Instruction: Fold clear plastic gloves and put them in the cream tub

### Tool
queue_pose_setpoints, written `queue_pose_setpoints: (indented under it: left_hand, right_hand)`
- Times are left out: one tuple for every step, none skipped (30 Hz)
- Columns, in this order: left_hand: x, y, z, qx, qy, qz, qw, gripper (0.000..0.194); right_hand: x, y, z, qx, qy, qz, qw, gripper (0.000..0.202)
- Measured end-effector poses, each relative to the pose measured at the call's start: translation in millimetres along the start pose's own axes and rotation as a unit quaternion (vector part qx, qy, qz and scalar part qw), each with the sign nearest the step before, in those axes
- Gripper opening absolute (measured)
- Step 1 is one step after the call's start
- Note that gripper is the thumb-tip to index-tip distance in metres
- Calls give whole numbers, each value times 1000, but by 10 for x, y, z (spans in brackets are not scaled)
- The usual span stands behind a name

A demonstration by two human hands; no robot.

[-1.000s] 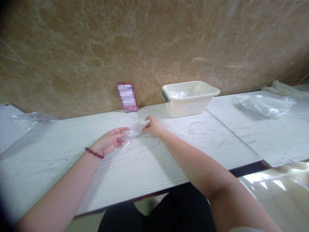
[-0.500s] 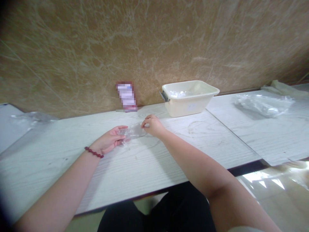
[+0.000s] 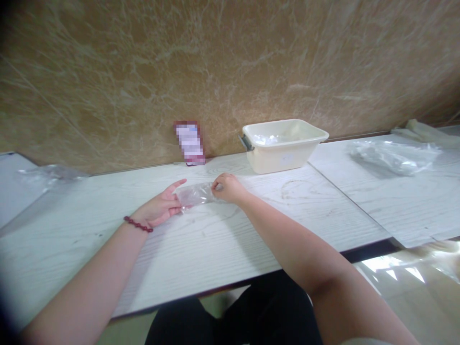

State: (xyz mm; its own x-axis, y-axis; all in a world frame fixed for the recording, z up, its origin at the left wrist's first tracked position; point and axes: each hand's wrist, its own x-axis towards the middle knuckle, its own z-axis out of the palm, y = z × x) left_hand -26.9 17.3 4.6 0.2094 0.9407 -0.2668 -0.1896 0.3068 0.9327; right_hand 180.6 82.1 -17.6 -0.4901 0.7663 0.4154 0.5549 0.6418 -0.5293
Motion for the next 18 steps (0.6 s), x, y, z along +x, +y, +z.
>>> queue_pose_setpoints:
  left_hand:
    - [11, -13, 2, 8, 1, 3, 1000, 77]
    - [23, -27, 5, 14, 2, 5, 1000, 77]
    - [35, -40, 10, 18, 6, 8, 1000, 76]
    - [46, -52, 17, 20, 13, 10, 1000, 75]
    - [55, -64, 24, 19, 22, 12, 1000, 73]
    - [64, -73, 31, 16, 32, 14, 999, 70]
    - [72, -82, 38, 15, 42, 15, 999, 65]
    - [79, -90, 43, 16, 51, 16, 998, 60]
    - [86, -98, 48, 19, 60, 19, 998, 53]
    - [93, -106, 50, 25, 69, 23, 997, 45]
    - [99, -113, 51, 33, 77, 28, 996, 36]
    - [104, -118, 51, 40, 85, 33, 995, 28]
    - [107, -121, 51, 44, 93, 36, 994, 22]
    - [108, -120, 52, 45, 100, 34, 993, 17]
    - [108, -116, 53, 43, 105, 28, 993, 15]
    - [105, -108, 55, 38, 108, 19, 993, 14]
    - [102, -98, 58, 31, 109, 11, 994, 13]
    - [98, -87, 60, 20, 109, 3, 994, 13]
  right_hand:
    - [-1, 2, 6, 5, 4, 3, 1000, 7]
    - [-3, 4, 10, 11, 7, 4, 1000, 7]
    - [-5, 4, 14, 17, 9, 3, 1000, 6]
    - [-8, 3, 16, 23, 11, -1, 1000, 6]
    - [-11, 1, 17, 27, 10, -7, 1000, 6]
    - [-13, -3, 16, 29, 9, -15, 999, 6]
    - [-15, -6, 16, 31, 8, -22, 999, 6]
    - [-16, -10, 15, 30, 7, -28, 999, 6]
    - [-16, -13, 15, 28, 6, -33, 999, 5]
    - [-15, -15, 15, 25, 6, -39, 999, 5]
    - [-13, -16, 15, 22, 6, -46, 999, 5]
    - [-12, -16, 15, 18, 5, -53, 998, 5]
    - [-11, -16, 14, 14, 0, -61, 998, 5]
    - [-11, -16, 11, 9, -7, -68, 998, 6]
    - [-12, -17, 8, 6, -15, -74, 997, 8]
    - [-14, -20, 4, 3, -25, -78, 997, 11]
    - [-17, -23, -1, 2, -33, -80, 996, 13]
    - [-19, -28, -6, 1, -38, -79, 996, 15]
